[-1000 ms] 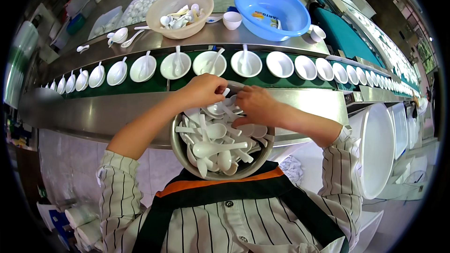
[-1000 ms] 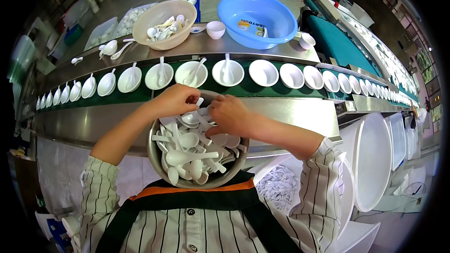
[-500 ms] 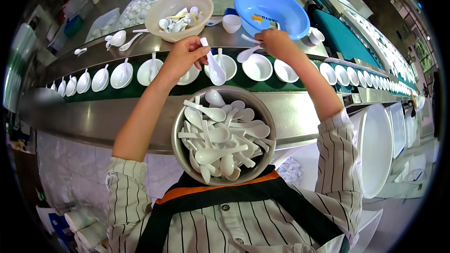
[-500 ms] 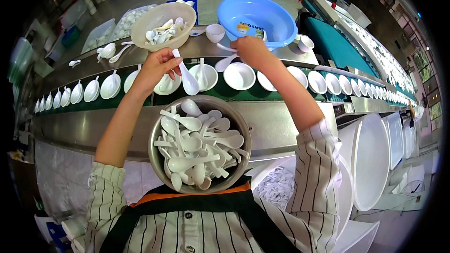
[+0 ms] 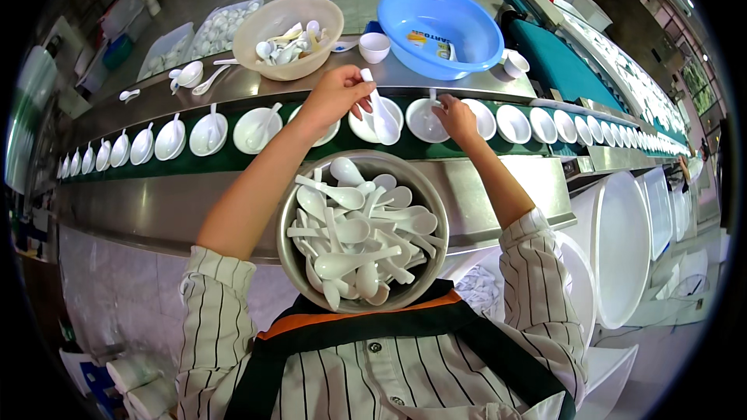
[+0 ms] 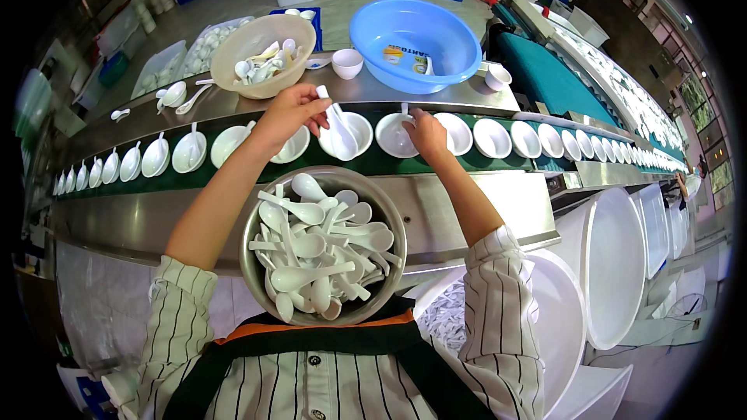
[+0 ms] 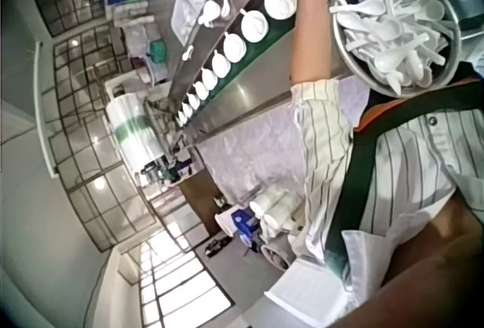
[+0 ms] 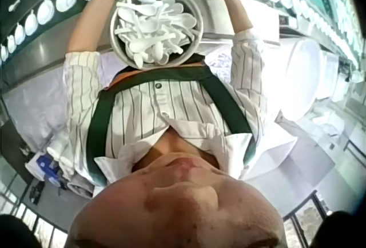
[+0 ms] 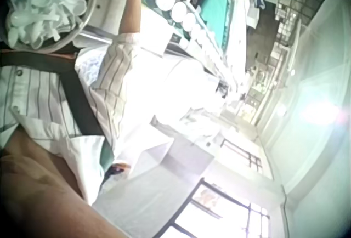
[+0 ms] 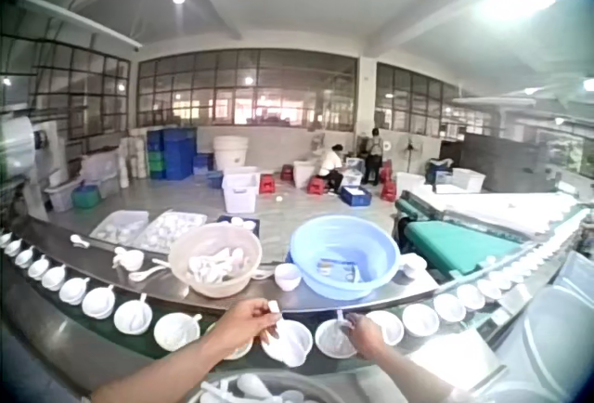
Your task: The person picks up individual plastic spoons from a large metal bowl and places them one by one into white bowls moving along a conveyor belt.
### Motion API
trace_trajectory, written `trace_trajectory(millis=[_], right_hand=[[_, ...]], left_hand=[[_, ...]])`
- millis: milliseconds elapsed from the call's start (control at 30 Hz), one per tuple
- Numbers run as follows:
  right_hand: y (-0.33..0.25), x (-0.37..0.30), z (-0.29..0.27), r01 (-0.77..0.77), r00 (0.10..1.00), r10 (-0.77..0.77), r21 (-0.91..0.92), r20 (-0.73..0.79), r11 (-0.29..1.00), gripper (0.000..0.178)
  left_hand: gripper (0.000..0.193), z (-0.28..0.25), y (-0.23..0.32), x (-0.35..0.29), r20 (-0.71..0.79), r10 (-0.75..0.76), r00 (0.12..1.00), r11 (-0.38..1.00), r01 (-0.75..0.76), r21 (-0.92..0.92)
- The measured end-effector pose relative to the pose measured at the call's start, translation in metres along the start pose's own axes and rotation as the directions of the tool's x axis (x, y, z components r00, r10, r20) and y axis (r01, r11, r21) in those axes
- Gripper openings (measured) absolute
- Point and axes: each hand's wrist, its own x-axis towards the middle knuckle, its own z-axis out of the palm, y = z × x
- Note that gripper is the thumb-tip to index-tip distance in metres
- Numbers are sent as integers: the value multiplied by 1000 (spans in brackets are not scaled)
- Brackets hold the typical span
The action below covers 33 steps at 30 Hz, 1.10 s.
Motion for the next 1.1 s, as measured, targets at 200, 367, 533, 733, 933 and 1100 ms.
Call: trace_trajectory(millis=[200, 367, 533, 733, 933, 1100], right_hand=[[-59, -3, -37, 358, 846, -529, 663, 67, 657, 33], [-36, 12, -23, 290, 946, -285, 11, -156, 957, 23], [21, 7, 7, 197, 977, -199, -37, -77, 980, 29], [-128, -78, -74, 412, 628, -578, 407, 521, 815, 31], [-144, -118, -75, 635, 414, -505, 157, 757, 757, 25], [-146, -116, -90, 575, 512, -512, 168, 689, 801, 35]], left_hand=[[17, 34, -13, 33, 28, -35, 999, 999, 36, -40], [25, 34, -17, 18, -176, 218, 960, 912, -136, 387], [18, 2, 16, -52, 355, -104, 929, 676, -196, 711], [21, -3, -1, -102, 391, -133, 911, 207, -361, 909], [13, 0, -5, -93, 420, -123, 899, 237, -384, 892], [13, -31, 3, -74, 369, -81, 926, 712, -205, 671]])
